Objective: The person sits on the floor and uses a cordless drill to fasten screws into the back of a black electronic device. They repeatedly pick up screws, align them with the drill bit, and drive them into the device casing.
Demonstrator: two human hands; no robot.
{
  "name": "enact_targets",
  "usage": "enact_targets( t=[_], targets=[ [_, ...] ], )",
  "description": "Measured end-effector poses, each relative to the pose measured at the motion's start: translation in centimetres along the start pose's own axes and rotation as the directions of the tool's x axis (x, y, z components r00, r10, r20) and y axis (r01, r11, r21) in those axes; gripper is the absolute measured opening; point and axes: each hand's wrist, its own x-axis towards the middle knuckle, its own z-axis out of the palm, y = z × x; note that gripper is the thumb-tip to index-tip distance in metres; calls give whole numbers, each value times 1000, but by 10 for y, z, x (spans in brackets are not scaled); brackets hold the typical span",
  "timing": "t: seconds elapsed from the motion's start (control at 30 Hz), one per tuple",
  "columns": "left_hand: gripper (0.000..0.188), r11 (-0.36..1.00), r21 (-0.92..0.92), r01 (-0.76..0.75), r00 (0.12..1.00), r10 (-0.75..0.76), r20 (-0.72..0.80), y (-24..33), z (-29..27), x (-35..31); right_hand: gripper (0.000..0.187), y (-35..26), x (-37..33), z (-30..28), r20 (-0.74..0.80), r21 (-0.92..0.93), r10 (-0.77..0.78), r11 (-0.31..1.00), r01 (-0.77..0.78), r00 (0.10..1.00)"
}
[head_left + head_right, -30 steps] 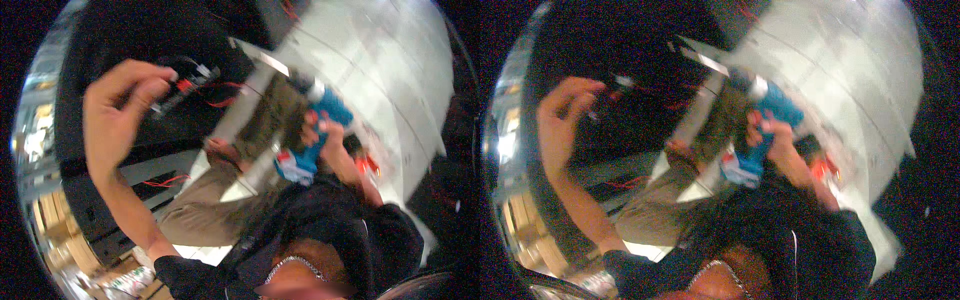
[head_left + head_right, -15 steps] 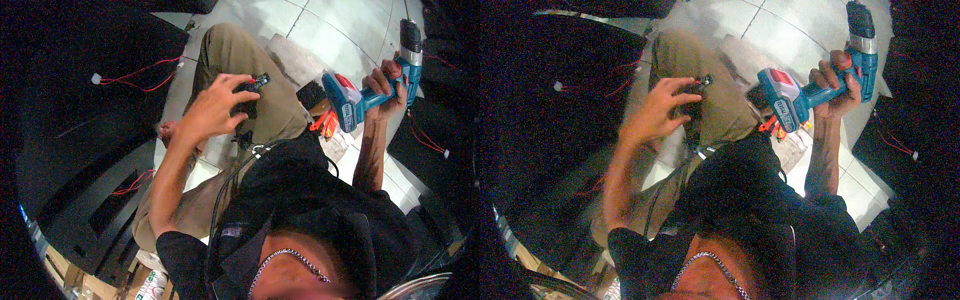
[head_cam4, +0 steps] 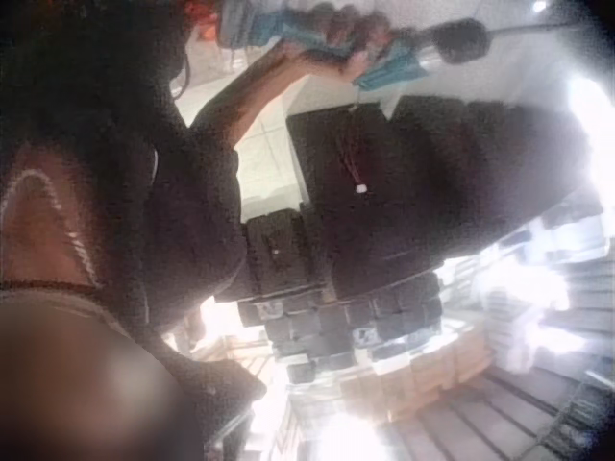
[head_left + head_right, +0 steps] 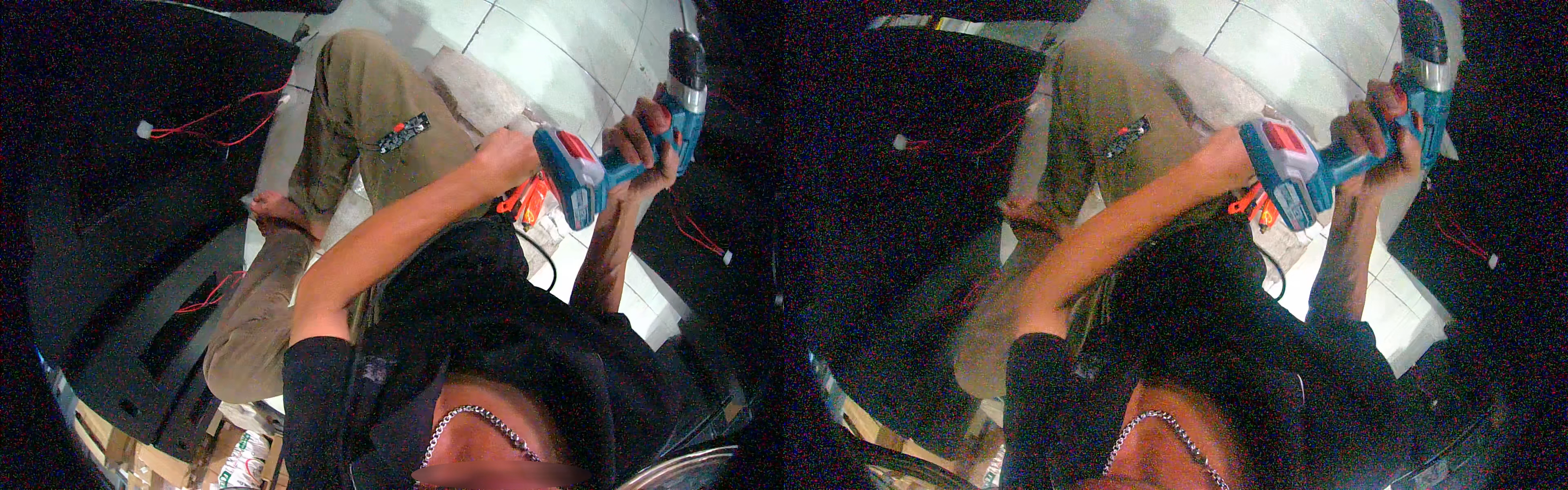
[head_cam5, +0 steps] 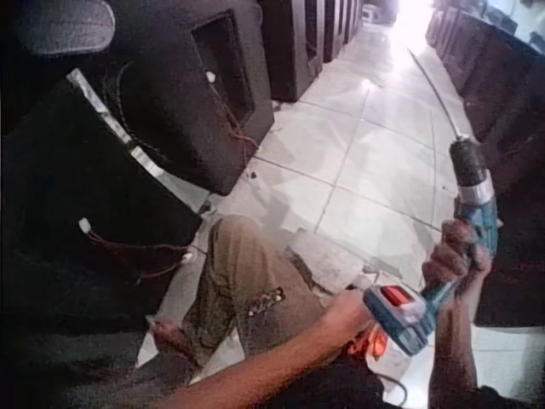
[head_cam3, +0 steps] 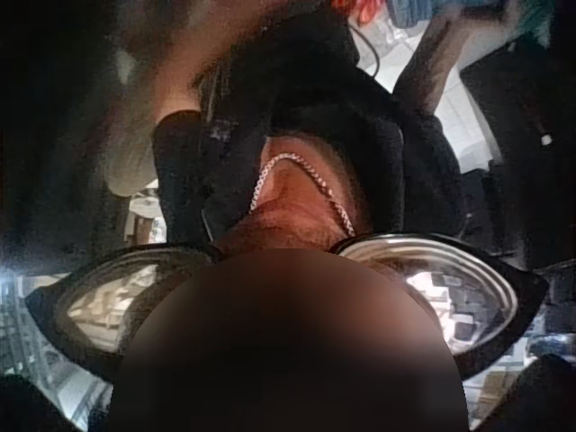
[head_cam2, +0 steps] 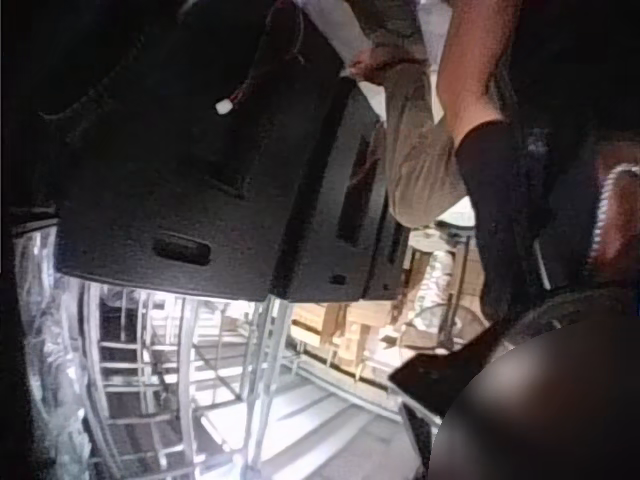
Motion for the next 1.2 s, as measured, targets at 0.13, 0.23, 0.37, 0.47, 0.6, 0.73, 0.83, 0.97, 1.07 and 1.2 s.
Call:
enact_targets(
  t=[0.13,0.23,0.37,0.47,0.6,0.73,0.83,0.97,1.07,1.2],
  targets=[
    [9,997,30,65,988,-69,138,15,-12,7,72,-3,-2,23,0,-41,-11,999,11,1000],
    [13,996,17,84,996,-83,-34,12,-20,-8,74,-1,-2,20,0,-30,-4,1000,4,1000],
    [15,990,-143,9,1000,-13,-25,5,-14,-8,74,11,-1,30,-52,-27,22,999,-23,998],
    [16,978,-192,-79,994,61,-95,1,-2,-7,74,13,1,36,-65,-11,54,998,-55,996],
    [22,960,-199,-197,980,185,-76,-19,36,-1,74,20,5,34,-21,-4,105,994,-105,994],
    [23,957,-259,-128,990,106,-99,-13,30,-6,72,22,4,33,-10,-14,112,994,-112,994],
    [24,959,-251,-129,987,101,-123,4,0,-13,68,22,3,35,-23,-28,114,993,-114,993],
    [26,971,-189,-148,986,131,-100,14,-24,-16,65,24,0,37,-34,-43,117,992,-119,993],
    [27,983,-88,-164,985,158,-74,10,-22,-18,67,27,-1,31,-1,-25,128,991,-128,992],
    [27,983,-180,-34,999,28,-37,14,-26,-25,71,27,-4,30,-9,-40,132,990,-133,991]
  ],
)
